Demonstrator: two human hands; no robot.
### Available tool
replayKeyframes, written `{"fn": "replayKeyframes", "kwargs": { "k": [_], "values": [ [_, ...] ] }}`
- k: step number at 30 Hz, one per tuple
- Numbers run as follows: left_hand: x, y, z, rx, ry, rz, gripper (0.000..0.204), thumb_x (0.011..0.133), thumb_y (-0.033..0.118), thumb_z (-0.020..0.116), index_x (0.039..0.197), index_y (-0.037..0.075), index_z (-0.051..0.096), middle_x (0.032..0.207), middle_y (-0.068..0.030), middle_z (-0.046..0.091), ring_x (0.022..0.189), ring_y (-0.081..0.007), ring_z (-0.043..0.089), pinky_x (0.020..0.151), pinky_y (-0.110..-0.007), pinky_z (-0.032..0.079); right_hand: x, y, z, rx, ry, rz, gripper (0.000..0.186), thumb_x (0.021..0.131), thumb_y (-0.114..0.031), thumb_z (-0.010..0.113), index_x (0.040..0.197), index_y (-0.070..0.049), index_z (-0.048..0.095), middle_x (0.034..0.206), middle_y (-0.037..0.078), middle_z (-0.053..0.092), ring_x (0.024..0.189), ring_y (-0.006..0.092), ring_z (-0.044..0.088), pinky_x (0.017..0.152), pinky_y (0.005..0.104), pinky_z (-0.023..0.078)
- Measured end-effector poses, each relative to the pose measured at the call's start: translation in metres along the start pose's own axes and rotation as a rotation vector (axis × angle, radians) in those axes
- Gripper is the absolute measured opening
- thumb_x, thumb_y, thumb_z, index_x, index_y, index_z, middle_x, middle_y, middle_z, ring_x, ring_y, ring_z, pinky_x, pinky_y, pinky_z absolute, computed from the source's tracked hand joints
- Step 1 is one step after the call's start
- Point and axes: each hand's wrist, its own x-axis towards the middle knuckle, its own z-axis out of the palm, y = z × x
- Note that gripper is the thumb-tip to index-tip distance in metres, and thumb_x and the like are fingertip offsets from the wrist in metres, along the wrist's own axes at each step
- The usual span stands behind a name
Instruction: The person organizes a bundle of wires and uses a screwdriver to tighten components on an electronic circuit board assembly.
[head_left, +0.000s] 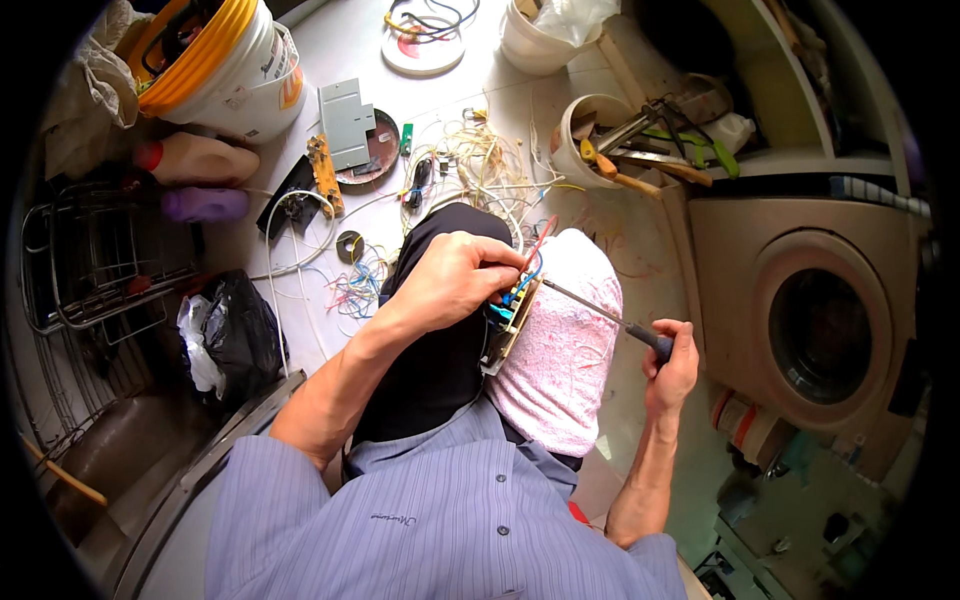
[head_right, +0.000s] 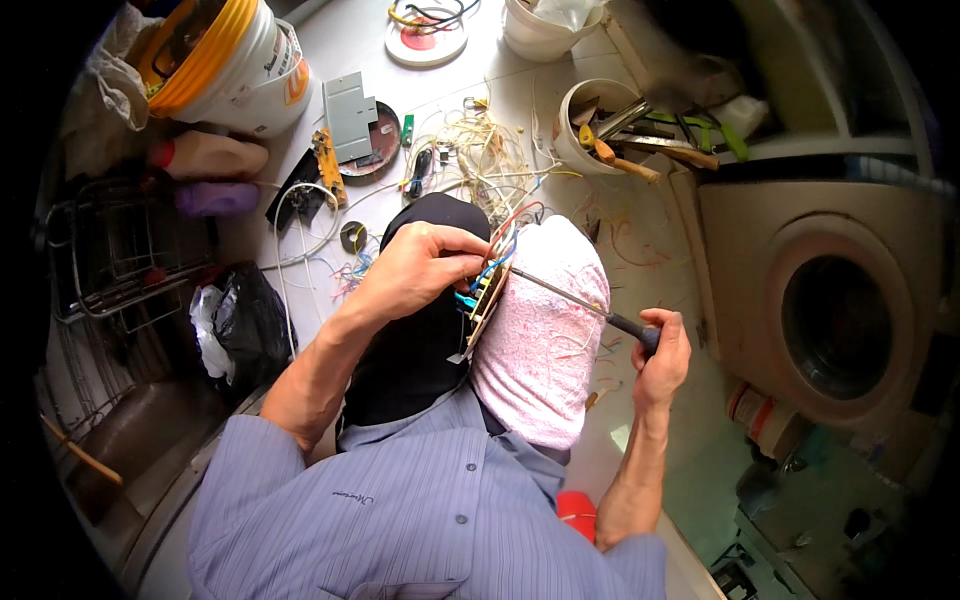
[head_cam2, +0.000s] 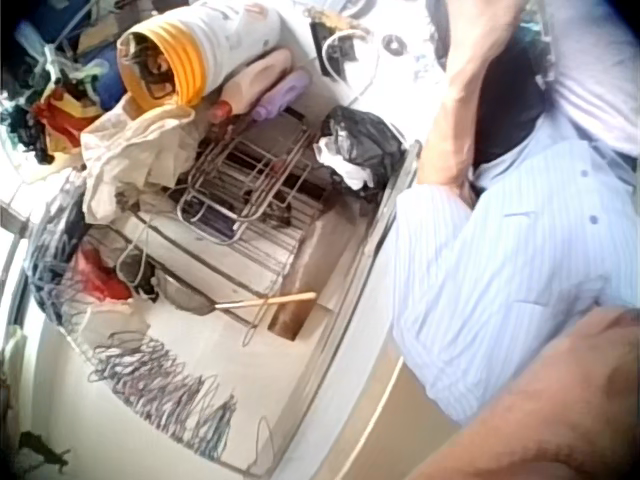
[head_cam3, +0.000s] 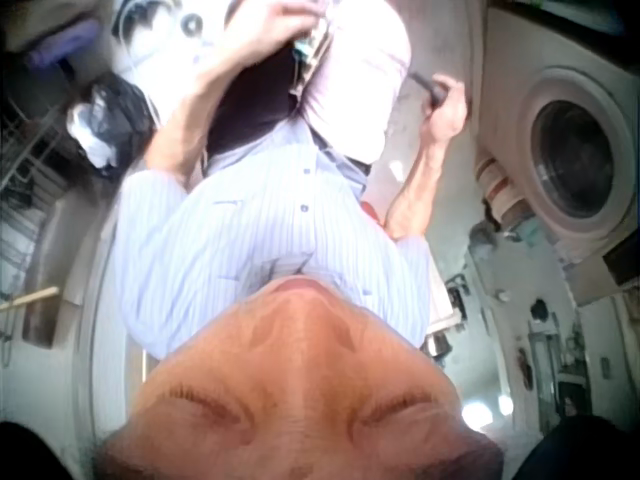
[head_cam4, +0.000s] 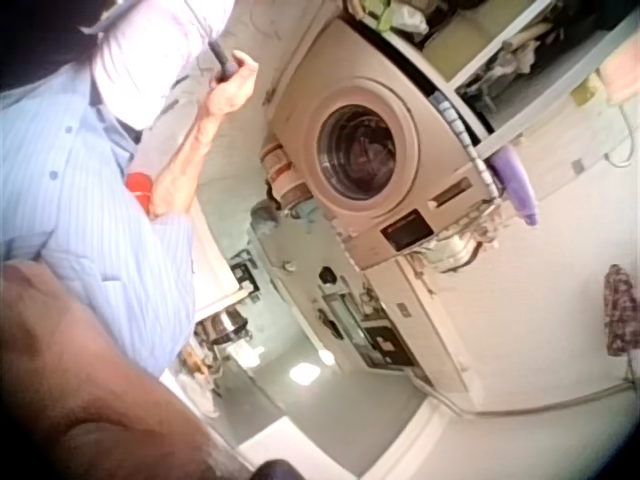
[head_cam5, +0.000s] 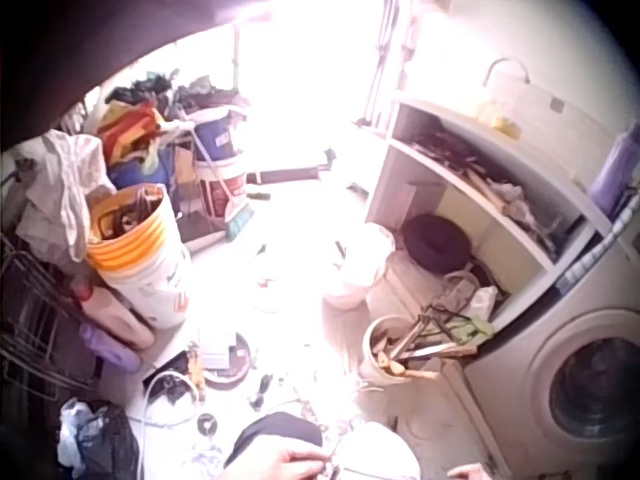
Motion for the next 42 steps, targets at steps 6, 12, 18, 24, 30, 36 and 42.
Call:
{"fn": "replayKeyframes", "kwargs": {
  "k": [6, 12, 18, 24, 30, 36, 42],
  "values": [
    [0.017, -0.005, -0.008, -0.042, -0.13, 0.003, 0.022, 0.094, 0.01, 0.066, 0.108, -0.004, 0.076, 0.083, -0.0068, 0.075, 0.069, -0.0093, 0.068, 0.066, -0.025, 0.057, -0.006, -0.005, 0.016, -0.006, 0.079, -0.039, 0.038, 0.11, -0.034, 0.044, 0.106, 0.0, 0.061, 0.071, 0.0, 0.046, 0.051, 0.0063, 0.041, 0.044, 0.0235, 0.03],
    [0.028, -0.003, -0.013, 0.018, -0.205, 0.022, 0.022, 0.093, 0.012, 0.065, 0.104, -0.004, 0.076, 0.079, -0.0066, 0.074, 0.068, -0.01, 0.068, 0.064, -0.027, 0.057, -0.005, -0.015, 0.016, -0.071, 0.093, -0.052, 0.039, 0.11, -0.036, 0.045, 0.107, -0.001, 0.061, 0.07, -0.002, 0.046, 0.05, 0.0058, 0.04, 0.043, 0.0232, 0.03],
    [0.029, 0.001, -0.016, -0.044, -0.228, -0.004, 0.022, 0.092, 0.013, 0.066, 0.102, -0.004, 0.076, 0.075, -0.0053, 0.072, 0.067, -0.0094, 0.066, 0.064, -0.027, 0.057, 0.0, -0.02, 0.014, -0.028, 0.09, -0.059, 0.024, 0.106, -0.022, 0.052, 0.116, -0.002, 0.058, 0.071, -0.002, 0.047, 0.051, 0.0057, 0.041, 0.045, 0.0221, 0.031],
    [0.033, 0.002, -0.013, 0.008, -0.233, -0.012, 0.023, 0.092, 0.013, 0.065, 0.102, -0.004, 0.076, 0.076, -0.0056, 0.072, 0.068, -0.0095, 0.067, 0.065, -0.027, 0.057, 0.0, -0.031, 0.019, 0.296, 0.001, -0.147, 0.037, 0.097, -0.004, 0.061, 0.132, -0.003, 0.05, 0.091, 0.005, 0.055, 0.071, 0.0108, 0.052, 0.063, 0.0252, 0.044],
    [0.033, 0.002, -0.013, 0.002, -0.257, -0.026, 0.023, 0.093, 0.014, 0.064, 0.103, -0.004, 0.076, 0.078, -0.0051, 0.072, 0.07, -0.0096, 0.067, 0.066, -0.027, 0.057, 0.008, -0.024, -0.004, 0.179, -0.079, 0.035, 0.03, 0.107, -0.026, 0.054, 0.125, -0.002, 0.053, 0.078, 0.003, 0.051, 0.059, 0.0108, 0.047, 0.056, 0.0261, 0.039],
    [0.032, 0.005, -0.012, -0.048, -0.262, -0.063, 0.024, 0.094, 0.015, 0.064, 0.103, -0.004, 0.076, 0.08, -0.0047, 0.072, 0.071, -0.0104, 0.067, 0.067, -0.027, 0.056, -0.004, -0.026, 0.01, 0.243, -0.052, -0.063, 0.029, 0.103, -0.018, 0.058, 0.127, -0.002, 0.054, 0.087, 0.004, 0.053, 0.066, 0.0111, 0.05, 0.061, 0.0268, 0.042],
    [0.032, 0.011, -0.012, 0.007, -0.265, -0.09, 0.025, 0.095, 0.018, 0.064, 0.103, -0.002, 0.076, 0.08, -0.0029, 0.071, 0.071, -0.0095, 0.065, 0.068, -0.027, 0.055, -0.005, -0.016, -0.002, 0.133, -0.17, -0.027, 0.042, 0.105, -0.037, 0.058, 0.125, 0.0, 0.056, 0.081, 0.001, 0.053, 0.064, 0.0093, 0.05, 0.056, 0.0252, 0.041]
  ]
}}
